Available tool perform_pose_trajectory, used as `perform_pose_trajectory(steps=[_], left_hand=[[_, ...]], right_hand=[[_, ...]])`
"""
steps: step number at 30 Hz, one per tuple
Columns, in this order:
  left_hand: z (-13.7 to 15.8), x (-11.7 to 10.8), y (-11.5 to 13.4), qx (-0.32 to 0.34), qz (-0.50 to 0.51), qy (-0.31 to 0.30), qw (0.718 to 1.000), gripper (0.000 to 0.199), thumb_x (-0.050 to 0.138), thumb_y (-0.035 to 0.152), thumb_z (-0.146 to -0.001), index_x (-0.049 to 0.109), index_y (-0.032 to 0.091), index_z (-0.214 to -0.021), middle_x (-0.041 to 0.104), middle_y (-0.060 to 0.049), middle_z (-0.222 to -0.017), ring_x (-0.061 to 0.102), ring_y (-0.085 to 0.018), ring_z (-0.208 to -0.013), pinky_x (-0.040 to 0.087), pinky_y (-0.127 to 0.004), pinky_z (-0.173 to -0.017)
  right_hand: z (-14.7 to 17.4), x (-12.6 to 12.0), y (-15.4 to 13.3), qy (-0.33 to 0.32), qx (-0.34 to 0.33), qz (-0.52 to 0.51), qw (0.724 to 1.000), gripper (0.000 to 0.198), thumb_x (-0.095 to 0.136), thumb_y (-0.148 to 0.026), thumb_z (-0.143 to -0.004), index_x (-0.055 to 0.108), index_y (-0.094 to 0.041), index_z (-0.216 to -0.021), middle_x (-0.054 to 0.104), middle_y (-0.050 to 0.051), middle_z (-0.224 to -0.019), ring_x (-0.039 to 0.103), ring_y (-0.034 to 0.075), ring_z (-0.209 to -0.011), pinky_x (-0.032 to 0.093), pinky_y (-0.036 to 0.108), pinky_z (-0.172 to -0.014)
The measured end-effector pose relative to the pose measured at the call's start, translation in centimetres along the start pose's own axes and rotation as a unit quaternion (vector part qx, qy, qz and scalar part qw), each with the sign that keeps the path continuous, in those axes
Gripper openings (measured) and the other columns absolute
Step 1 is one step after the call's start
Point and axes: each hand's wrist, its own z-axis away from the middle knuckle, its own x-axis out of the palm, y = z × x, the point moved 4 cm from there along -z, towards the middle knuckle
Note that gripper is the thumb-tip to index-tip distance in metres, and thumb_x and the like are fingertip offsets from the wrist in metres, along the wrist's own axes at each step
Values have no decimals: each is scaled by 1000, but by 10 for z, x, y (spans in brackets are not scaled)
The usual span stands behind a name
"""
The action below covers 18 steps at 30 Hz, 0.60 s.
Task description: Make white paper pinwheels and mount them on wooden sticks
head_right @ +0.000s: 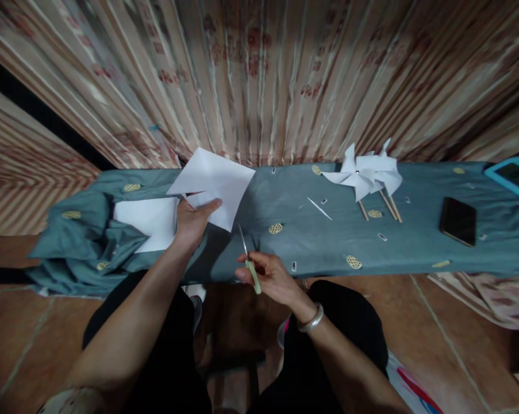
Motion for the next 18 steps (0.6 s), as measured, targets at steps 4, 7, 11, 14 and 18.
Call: perform_pose_trajectory(steps=[4,7,11,14,18], left_hand=[[4,4,-1,-1,23,-7,1000,32,80,26,-54,71,14,-82,73,-4,-80,69,-20,-74,55,-33,-76],[9,9,-5,-15,22,-23,999,31,80,26,-56,71,14,-83,73,-4,-80,68,-20,-72,55,-33,-74],[14,14,-9,-16,7,-45,999,32,80,29,-56,70,15,-83,73,-3,-82,67,-20,-75,53,-33,-75],[16,15,-11,-27,-13,-52,998,30,80,30,-56,69,16,-80,71,-3,-79,66,-20,-75,52,-31,-72],[17,15,-9,-25,-12,-61,998,27,79,28,-58,69,16,-80,71,-2,-77,66,-20,-73,51,-31,-70]], right_hand=[[1,5,4,-23,27,-11,999,49,74,-58,-71,66,-17,-95,66,1,-70,60,11,-59,44,21,-51],[-1,5,3,-23,28,-23,999,47,74,-58,-71,66,-17,-94,65,0,-68,60,10,-58,45,21,-51],[-5,1,0,-11,24,-25,999,45,73,-57,-73,67,-17,-94,65,-1,-66,59,10,-56,44,19,-49],[-8,-1,0,-2,24,-26,999,45,73,-57,-72,68,-17,-93,66,0,-66,59,10,-55,45,19,-48],[-9,-3,0,1,19,-27,999,44,73,-57,-73,69,-18,-94,66,0,-66,59,10,-56,46,20,-48]])
